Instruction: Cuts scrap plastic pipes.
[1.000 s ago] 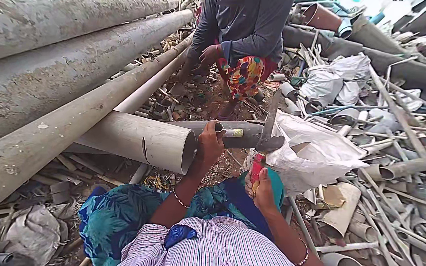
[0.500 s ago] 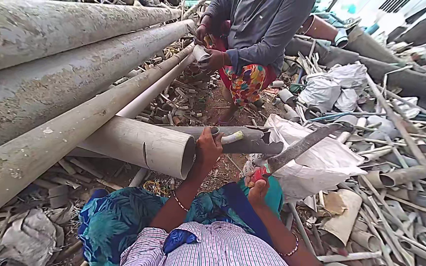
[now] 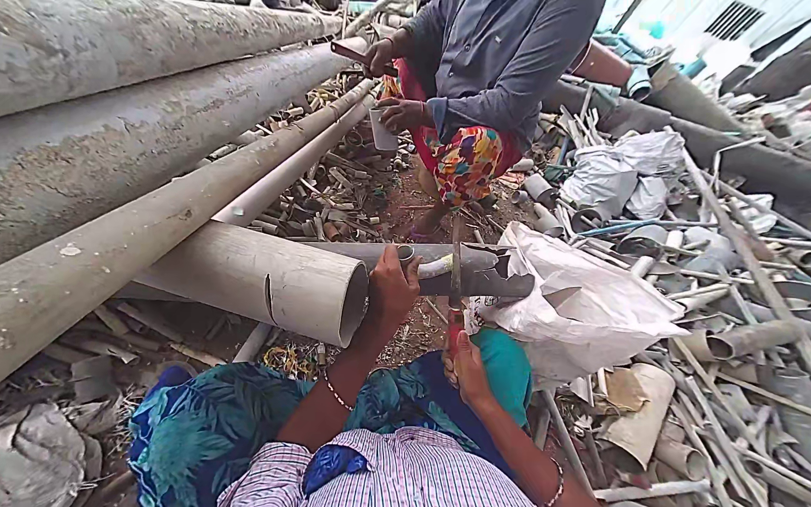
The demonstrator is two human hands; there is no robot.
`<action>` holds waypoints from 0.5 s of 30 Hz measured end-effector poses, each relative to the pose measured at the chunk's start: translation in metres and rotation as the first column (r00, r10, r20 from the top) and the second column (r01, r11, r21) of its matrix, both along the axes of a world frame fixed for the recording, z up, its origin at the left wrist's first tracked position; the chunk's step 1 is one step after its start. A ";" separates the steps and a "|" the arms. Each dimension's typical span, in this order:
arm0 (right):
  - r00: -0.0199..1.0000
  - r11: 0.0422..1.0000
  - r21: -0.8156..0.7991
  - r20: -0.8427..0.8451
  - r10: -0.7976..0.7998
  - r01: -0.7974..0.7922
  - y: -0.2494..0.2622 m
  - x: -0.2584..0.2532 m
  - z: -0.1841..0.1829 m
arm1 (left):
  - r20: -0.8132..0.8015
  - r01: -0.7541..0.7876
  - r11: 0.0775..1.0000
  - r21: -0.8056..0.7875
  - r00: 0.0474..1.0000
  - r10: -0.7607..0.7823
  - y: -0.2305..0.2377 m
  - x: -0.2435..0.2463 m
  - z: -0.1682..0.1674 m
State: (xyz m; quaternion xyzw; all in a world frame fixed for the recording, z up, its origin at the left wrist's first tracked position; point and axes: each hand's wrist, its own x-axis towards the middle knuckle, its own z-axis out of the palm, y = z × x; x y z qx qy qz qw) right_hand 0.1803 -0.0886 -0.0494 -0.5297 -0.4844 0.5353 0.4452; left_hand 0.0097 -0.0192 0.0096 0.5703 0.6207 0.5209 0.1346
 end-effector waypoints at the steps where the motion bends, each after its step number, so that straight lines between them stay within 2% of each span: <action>1: 1.000 0.993 0.117 -0.008 0.011 -0.009 -0.004 0.000 0.011 | 0.004 -0.002 1.000 0.010 1.000 0.002 0.000 0.000 -0.002; 2: 1.000 0.956 0.293 -0.006 0.009 -0.007 -0.008 0.002 0.019 | -0.004 0.000 1.000 0.016 1.000 0.000 -0.003 -0.001 -0.005; 4: 0.999 0.797 0.604 0.000 -0.032 0.025 0.001 0.008 0.033 | -0.012 0.001 1.000 0.020 1.000 0.000 -0.004 -0.001 -0.006; 6: 0.997 0.678 0.733 -0.003 -0.083 0.058 0.012 0.011 0.020 | -0.019 -0.010 1.000 0.029 1.000 0.010 -0.004 0.001 -0.002; 7: 0.995 0.708 0.704 0.006 -0.095 0.063 0.011 0.010 0.000 | -0.028 -0.015 0.999 0.036 0.999 0.016 -0.004 0.001 -0.001; 8: 0.995 0.805 0.592 0.044 -0.084 0.041 0.006 0.008 -0.021 | -0.038 -0.014 0.999 0.037 0.999 0.015 -0.005 0.001 -0.002; 9: 0.996 0.927 0.375 0.073 -0.046 0.015 0.000 0.005 -0.031 | -0.045 -0.012 0.999 0.045 0.999 0.014 -0.006 0.002 -0.004; 10: 0.996 0.984 0.181 0.085 -0.018 0.003 -0.002 0.004 -0.031 | -0.041 -0.010 0.999 0.054 0.999 0.013 -0.005 0.002 -0.005; 11: 0.998 0.994 0.111 0.058 -0.016 0.010 -0.005 0.001 -0.024 | -0.043 -0.008 0.998 0.069 0.999 0.011 -0.005 0.000 -0.006; 12: 0.999 0.983 0.181 0.028 -0.021 0.015 -0.004 0.003 -0.012 | -0.037 -0.008 0.995 0.102 0.999 0.012 -0.002 0.001 -0.005; 13: 1.000 0.943 0.331 -0.003 -0.024 0.024 -0.007 0.004 -0.003 | -0.042 0.000 0.991 0.130 0.999 0.005 -0.004 0.000 -0.007; 15: 0.997 0.792 0.606 -0.048 -0.059 0.076 0.000 0.010 0.013 | -0.070 0.021 0.973 0.230 0.998 -0.005 -0.006 0.003 -0.013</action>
